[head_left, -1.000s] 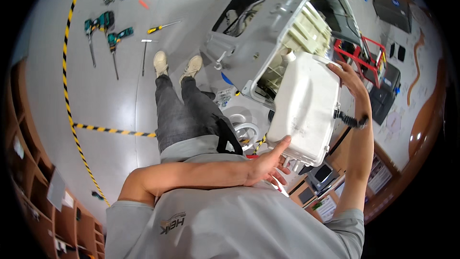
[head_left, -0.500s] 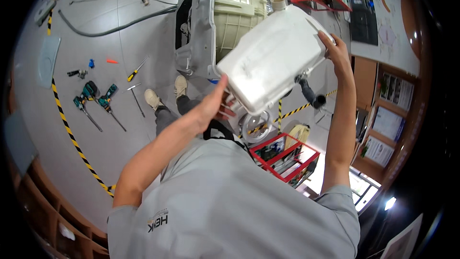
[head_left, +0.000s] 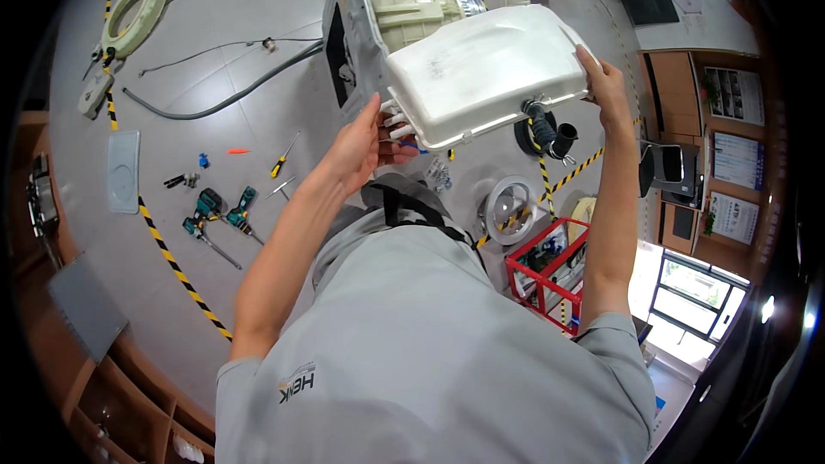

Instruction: The person handles a white plastic washing machine detergent drawer, turning it over, and then attempts to fit a black rubber door gasket onto the drum of a washing machine by hand.

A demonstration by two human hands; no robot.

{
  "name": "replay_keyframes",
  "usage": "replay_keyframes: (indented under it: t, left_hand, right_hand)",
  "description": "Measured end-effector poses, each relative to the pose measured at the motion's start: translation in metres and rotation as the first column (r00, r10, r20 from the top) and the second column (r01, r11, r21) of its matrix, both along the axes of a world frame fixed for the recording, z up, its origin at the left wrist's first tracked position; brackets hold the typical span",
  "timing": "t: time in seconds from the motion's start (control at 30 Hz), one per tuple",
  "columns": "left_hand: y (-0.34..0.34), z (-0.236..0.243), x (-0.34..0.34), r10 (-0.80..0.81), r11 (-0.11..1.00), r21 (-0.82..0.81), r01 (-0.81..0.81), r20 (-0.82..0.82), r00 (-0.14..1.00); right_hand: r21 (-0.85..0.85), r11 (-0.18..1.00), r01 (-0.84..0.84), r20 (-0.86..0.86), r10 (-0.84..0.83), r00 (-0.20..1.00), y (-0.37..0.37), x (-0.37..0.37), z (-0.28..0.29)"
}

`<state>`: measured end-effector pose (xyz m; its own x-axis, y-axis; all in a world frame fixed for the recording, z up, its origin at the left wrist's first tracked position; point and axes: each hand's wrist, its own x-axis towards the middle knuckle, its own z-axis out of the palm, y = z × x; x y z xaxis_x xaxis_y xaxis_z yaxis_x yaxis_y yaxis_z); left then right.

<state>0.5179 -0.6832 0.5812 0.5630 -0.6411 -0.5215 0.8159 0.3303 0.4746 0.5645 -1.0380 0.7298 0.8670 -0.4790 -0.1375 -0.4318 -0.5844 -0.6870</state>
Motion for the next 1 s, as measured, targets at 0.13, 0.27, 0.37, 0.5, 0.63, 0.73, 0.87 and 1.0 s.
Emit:
replay_keyframes:
  t: [0.13,0.27,0.37,0.5,0.63,0.73,0.87,1.0]
  left_hand:
    - [0.008,0.005,-0.008,0.027,0.999,-0.034,-0.026,0.015,1.0]
    - [0.013,0.017,-0.016,0.07,0.997,-0.019,-0.069,0.057,0.996]
    - [0.016,0.019,-0.021,0.069,0.997,-0.028,-0.067,0.083,0.994]
    - [0.006,0.014,-0.037,0.052,0.999,-0.014,-0.051,0.105,0.993]
    - [-0.015,-0.001,-0.059,-0.011,0.998,-0.055,0.016,0.084,0.996]
    - [-0.027,-0.005,-0.073,-0.039,0.998,-0.038,0.042,0.079,0.996]
    - [-0.031,-0.004,-0.082,-0.058,0.997,-0.039,0.061,0.08,0.995]
    - [-0.031,-0.007,-0.085,-0.033,0.999,-0.027,0.034,0.045,0.998]
  right_hand:
    - [0.156,0.987,0.035,0.034,-0.041,0.999,-0.014,-0.024,-0.01]
    - [0.415,0.91,0.016,0.143,-0.083,0.986,-0.037,-0.055,-0.034]
    - [0.623,0.782,0.011,0.256,-0.217,0.942,-0.029,-0.07,-0.049]
    - [0.776,0.631,-0.019,0.251,-0.28,0.927,-0.059,-0.092,-0.068]
    - [0.769,0.639,-0.019,0.275,-0.303,0.912,-0.081,-0.119,-0.073]
    - [0.75,0.661,0.019,0.251,-0.312,0.916,-0.087,-0.142,-0.075]
    - [0.739,0.665,0.11,0.236,-0.408,0.882,-0.062,-0.153,-0.082]
    - [0.796,0.596,0.104,0.205,-0.427,0.881,-0.06,-0.165,-0.102]
